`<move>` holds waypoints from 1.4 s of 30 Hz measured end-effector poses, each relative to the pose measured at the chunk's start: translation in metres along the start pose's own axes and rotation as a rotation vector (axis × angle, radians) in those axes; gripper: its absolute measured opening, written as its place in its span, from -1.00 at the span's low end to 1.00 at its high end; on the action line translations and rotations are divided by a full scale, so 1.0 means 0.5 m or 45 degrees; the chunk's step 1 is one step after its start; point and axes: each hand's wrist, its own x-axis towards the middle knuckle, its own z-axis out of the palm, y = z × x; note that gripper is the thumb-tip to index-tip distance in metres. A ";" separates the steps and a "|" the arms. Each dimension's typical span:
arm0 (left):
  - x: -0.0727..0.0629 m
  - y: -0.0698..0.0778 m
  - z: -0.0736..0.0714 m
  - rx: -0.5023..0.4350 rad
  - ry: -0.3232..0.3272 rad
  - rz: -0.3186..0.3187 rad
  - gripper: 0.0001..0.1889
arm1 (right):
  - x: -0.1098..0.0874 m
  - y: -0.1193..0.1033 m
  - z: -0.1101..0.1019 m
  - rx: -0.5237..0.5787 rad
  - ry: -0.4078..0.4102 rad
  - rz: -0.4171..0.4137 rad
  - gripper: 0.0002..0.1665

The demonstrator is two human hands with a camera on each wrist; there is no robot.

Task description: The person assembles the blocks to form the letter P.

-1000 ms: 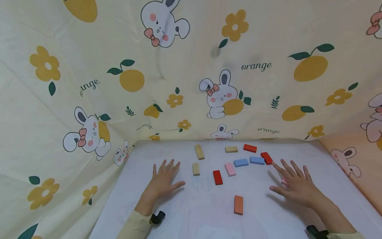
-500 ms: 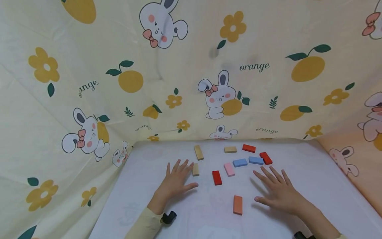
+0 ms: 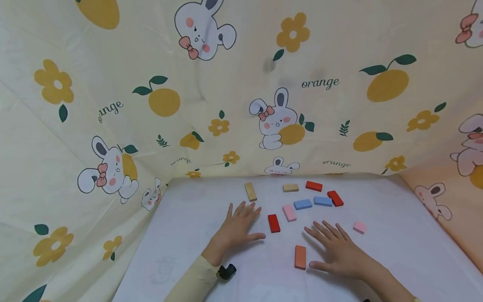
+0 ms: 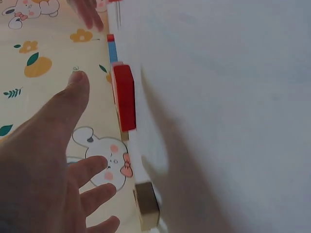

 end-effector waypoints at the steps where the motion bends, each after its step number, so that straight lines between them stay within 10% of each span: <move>1: 0.003 0.005 0.001 0.003 -0.006 0.007 -0.01 | 0.001 -0.004 0.001 -0.009 -0.018 -0.004 0.25; 42: 0.057 0.075 0.016 -0.101 0.069 -0.051 -0.37 | 0.019 -0.047 0.016 0.241 -0.134 0.057 -0.22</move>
